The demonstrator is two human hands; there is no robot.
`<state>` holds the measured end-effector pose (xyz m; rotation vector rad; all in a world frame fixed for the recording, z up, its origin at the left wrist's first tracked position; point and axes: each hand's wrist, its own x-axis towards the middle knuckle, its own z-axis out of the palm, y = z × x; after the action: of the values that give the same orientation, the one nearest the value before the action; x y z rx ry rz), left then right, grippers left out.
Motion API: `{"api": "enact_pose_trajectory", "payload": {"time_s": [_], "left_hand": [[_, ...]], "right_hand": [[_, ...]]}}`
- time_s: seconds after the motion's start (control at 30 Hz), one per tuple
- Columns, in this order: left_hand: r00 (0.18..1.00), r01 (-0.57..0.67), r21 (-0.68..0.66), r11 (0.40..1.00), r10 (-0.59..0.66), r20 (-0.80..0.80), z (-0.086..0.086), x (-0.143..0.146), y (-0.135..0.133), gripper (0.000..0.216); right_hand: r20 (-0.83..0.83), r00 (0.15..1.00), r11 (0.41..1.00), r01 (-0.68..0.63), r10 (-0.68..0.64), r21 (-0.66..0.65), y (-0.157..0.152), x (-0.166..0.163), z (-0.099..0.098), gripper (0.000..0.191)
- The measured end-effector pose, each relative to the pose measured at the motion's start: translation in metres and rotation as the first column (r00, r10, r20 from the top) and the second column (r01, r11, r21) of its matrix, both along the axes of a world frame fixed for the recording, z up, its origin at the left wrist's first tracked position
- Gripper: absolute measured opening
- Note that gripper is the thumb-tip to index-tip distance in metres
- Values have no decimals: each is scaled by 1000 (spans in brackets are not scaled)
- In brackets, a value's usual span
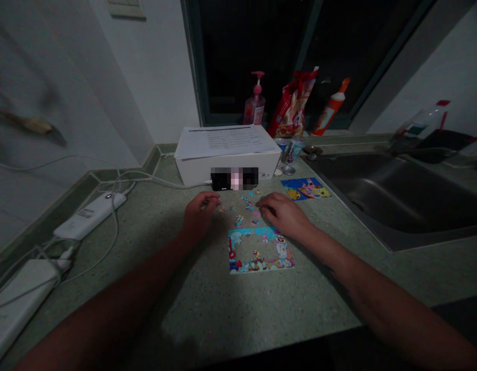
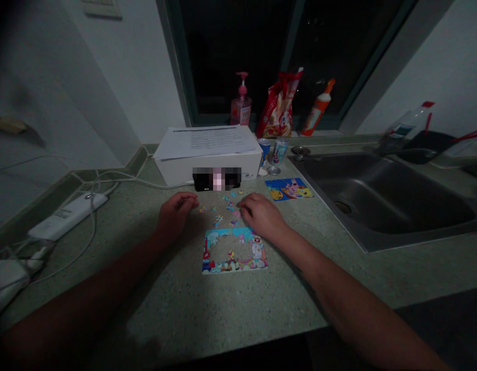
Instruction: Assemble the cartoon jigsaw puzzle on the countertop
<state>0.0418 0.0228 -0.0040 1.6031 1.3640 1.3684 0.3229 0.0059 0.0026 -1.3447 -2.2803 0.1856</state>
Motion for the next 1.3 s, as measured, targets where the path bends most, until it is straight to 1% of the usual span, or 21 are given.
{"api": "enact_pose_trajectory", "payload": {"time_s": [0.23,0.43,0.63,1.07,1.3], "left_hand": [[1000,-6,-19,1000,6,-6,0,-1,0,20],[1000,-3,-9,1000,3,-8,2,0,-1,20],[1000,-10,-18,1000,10,-14,3,1,-1,18],[1000,-7,-21,1000,6,-25,3,1,-2,20],[1000,1,-21,1000,-2,-12,2,0,-1,17]], "right_hand": [[54,999,999,-12,10,38,2,2,-3,23],[88,996,998,-9,3,68,-1,1,-1,18],[86,996,995,-15,7,95,2,4,-4,23],[95,995,996,-20,12,88,0,1,-2,22],[97,995,997,-23,15,80,0,-1,-3,23]]}}
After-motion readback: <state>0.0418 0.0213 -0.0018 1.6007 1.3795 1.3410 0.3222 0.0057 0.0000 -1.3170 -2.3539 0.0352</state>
